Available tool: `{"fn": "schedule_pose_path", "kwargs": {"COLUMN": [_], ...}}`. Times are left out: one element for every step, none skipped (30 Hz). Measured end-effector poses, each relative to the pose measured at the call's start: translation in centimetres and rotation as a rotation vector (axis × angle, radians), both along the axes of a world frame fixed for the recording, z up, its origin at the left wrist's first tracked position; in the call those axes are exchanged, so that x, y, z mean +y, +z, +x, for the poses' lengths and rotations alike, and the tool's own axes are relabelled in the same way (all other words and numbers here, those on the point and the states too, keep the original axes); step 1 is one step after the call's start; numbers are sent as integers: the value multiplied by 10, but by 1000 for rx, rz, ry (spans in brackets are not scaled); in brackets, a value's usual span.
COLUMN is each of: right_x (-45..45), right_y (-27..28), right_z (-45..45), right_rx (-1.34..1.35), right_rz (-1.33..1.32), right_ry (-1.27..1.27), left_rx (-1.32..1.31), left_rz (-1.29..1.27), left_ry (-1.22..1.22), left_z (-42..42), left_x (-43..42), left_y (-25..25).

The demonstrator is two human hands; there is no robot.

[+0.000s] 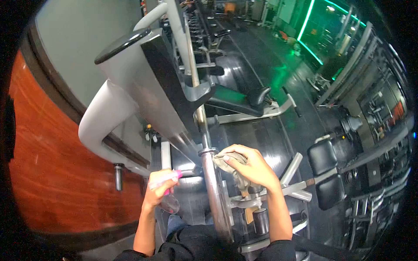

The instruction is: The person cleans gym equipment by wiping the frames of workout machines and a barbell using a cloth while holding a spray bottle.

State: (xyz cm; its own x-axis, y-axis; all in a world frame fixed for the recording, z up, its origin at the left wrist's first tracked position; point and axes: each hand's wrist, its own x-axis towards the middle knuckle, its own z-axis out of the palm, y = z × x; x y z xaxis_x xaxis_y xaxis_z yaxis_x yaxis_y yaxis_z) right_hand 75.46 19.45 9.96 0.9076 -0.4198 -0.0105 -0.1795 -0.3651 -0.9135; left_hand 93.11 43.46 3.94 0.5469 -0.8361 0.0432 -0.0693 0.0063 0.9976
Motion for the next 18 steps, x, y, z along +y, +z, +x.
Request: {"fn": "schedule_pose_path", "kwargs": {"right_x": [-5,-11,-17,-23,-27,-30,-32,-33,-33,-33,-33,-31,-29,-24,-22,-15,-6,-1], "right_y": [-7,-17,-26,-31,-38,-44,-48,-50,-51,-52,-50,-47,-43,-33,-32,-28,-24,-30], "right_z": [-2,-2,-2,-3,-3,-2,-2,-2,-2,-2,1,4,9,14,21,28,34,41], "right_rx": [7,-8,-24,-27,-26,-42,-60,-63,-71,-77,-77,-129,-180,-164,-183,-177,-173,-142], "right_rz": [12,46,78,125,131,155,178,180,181,183,183,75,-32,-117,-234,-338,-442,-584], "right_ry": [28,35,41,64,87,97,105,121,108,94,109,115,121,136,166,171,177,155], "left_rx": [12,-58,-53,-93,-136,-122,-125,-150,-175,-141,-140,-130,-118,-117,-129,-143,-146,-173], "left_rz": [26,3,10,19,31,89,94,140,185,212,212,216,220,220,125,32,33,31], "left_ry": [7,12,42,55,64,103,120,107,93,142,157,162,166,178,207,238,252,276], "left_z": [-10,-17,-22,-27,-30,-35,-35,-34,-34,-36,-37,-40,-42,-45,-49,-54,-59,-65], "left_x": [-6,-12,-18,-25,-31,-37,-40,-44,-47,-51,-52,-52,-51,-50,-47,-43,-37,-30], "left_y": [2,-2,-4,-5,-4,4,3,0,-1,1,1,1,0,-4,-9,-13,-13,-13]}}
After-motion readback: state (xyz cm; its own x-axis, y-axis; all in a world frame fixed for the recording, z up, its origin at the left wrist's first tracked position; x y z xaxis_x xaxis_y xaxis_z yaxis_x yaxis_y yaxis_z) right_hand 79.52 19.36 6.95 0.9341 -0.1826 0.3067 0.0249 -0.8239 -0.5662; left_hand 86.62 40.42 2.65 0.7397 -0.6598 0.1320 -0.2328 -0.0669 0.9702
